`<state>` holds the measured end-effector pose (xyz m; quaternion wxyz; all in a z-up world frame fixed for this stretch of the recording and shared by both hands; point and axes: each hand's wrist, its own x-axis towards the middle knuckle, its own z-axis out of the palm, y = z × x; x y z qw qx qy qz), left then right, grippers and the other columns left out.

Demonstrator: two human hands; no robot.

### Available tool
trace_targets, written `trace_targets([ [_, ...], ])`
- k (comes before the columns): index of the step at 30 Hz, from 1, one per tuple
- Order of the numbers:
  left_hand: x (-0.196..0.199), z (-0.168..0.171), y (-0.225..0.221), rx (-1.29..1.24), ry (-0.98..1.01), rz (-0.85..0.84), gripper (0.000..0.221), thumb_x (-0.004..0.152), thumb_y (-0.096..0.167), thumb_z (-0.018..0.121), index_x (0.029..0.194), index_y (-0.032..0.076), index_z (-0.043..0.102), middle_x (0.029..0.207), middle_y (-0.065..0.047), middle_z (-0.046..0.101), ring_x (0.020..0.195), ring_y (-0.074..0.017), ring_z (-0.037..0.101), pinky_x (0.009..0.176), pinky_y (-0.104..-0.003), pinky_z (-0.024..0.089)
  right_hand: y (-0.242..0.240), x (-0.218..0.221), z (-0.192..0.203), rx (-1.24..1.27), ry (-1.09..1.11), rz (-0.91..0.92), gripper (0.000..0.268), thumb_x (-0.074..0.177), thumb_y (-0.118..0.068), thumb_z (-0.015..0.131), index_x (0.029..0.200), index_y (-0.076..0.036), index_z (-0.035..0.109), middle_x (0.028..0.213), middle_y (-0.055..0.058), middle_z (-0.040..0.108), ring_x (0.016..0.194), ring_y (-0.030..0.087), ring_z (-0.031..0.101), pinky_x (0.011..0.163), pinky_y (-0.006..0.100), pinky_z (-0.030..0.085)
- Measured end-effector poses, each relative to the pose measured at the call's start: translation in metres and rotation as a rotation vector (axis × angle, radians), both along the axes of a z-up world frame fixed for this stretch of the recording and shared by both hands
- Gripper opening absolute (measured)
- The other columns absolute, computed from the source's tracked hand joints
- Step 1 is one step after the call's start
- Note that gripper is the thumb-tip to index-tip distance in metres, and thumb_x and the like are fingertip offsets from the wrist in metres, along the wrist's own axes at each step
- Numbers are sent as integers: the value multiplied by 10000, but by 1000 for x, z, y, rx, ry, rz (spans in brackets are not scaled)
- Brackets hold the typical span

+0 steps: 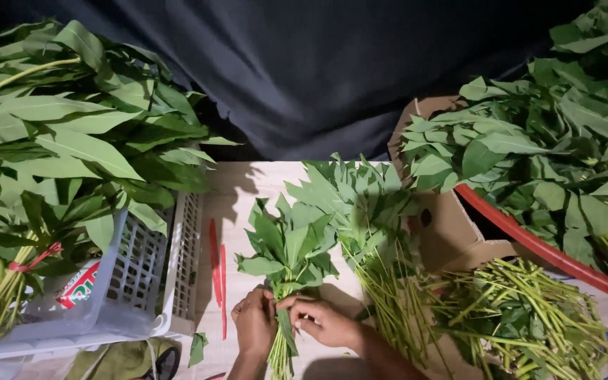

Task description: Bundling leafy green vegetables by hand using plastic ties

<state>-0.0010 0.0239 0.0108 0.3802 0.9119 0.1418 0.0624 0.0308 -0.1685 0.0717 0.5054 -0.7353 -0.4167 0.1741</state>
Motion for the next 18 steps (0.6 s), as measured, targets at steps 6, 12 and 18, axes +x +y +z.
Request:
trace_targets([
  [6, 3, -4, 5, -100, 27, 59, 179, 848, 49, 598, 888, 222, 580, 803, 79, 783, 776, -214, 672, 991, -340, 328, 10, -3, 6, -320, 140, -141, 219, 1070, -112, 464, 1229, -140, 611, 1039, 38, 746, 482, 71, 433, 448, 246, 379],
  [12, -5, 1, 12, -571, -54, 84, 131, 826, 99, 818, 803, 109, 689, 735, -10, 696, 722, -123, 599, 721, -246, 469, 23, 8, -31, -255, 107, -389, 80, 1019, -147, 541, 963, -173, 593, 740, 45, 640, 586, 174, 535, 539, 334, 376],
  [18, -16, 15, 12, -598, -49, 6, 128, 830, 78, 821, 795, 98, 699, 727, -8, 681, 717, -129, 578, 720, -244, 456, 36, 10, -26, -380, 237, -426, 122, 1078, -115, 502, 980, -129, 572, 786, -6, 651, 632, 98, 619, 539, 205, 498],
])
